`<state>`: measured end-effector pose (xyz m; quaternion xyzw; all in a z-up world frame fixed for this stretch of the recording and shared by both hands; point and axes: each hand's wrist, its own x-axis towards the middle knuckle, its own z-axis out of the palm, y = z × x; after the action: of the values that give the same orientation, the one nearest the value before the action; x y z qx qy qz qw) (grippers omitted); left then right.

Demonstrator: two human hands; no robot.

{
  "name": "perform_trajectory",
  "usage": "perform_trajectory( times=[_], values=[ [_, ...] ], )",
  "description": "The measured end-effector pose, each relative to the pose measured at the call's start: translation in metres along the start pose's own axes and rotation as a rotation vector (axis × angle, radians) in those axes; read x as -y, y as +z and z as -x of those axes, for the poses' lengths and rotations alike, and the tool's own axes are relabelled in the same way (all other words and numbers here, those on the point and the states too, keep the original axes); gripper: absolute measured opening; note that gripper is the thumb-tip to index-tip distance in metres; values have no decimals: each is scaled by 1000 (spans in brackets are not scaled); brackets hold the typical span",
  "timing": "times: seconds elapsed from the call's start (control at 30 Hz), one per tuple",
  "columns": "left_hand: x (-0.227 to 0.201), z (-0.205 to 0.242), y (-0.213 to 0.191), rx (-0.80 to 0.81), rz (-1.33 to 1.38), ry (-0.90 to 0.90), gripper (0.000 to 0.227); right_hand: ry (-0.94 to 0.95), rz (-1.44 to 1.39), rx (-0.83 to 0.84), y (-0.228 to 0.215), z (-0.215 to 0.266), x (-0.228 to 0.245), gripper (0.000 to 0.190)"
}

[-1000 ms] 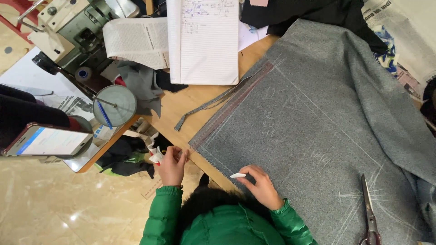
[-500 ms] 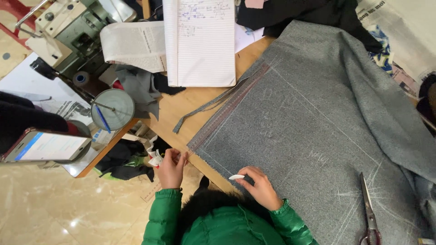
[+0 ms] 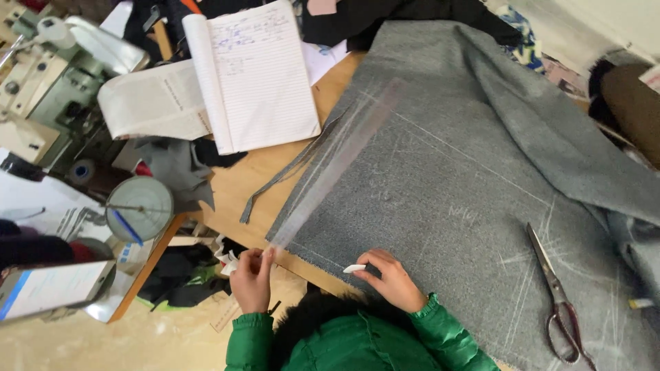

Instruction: The person uses shears to cut a large piece of grey fabric laid out on a wooden table, following chalk lines drawn on the material. They periodically adjust the fabric's position and use a ruler to guide the cuts.

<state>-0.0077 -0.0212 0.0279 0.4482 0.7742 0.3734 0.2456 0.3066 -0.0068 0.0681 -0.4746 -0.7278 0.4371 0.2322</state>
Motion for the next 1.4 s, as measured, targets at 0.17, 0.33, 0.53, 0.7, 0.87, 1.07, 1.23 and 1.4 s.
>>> perform_trajectory(
  times=[0.17, 0.33, 0.53, 0.7, 0.87, 1.07, 1.23, 1.4],
  values=[
    [-7, -4, 17, 88, -45, 145, 31, 33, -3, -66, 3, 7, -3, 10],
    [-20, -7, 32, 215, -199, 263, 36, 84, 7, -122, 7, 14, -9, 10],
    [-34, -21, 44, 416, -245, 332, 50, 145, 161, -282, 10, 27, -37, 14],
    [-29, -38, 58, 432, -295, 563, 45, 396, 520, -496, -4, 58, -70, 15],
    [-40, -65, 66, 585, -371, 658, 47, 632, 557, -702, -39, 115, -87, 22],
    [-29, -105, 100, 583, -487, 884, 48, 973, 816, -962, -85, 230, -144, 58],
    [-34, -115, 118, 597, -650, 913, 42, 1111, 666, -1001, -102, 295, -177, 59],
    [-30, -95, 134, 398, -738, 973, 37, 1049, 790, -929, -117, 305, -184, 76]
  ],
)
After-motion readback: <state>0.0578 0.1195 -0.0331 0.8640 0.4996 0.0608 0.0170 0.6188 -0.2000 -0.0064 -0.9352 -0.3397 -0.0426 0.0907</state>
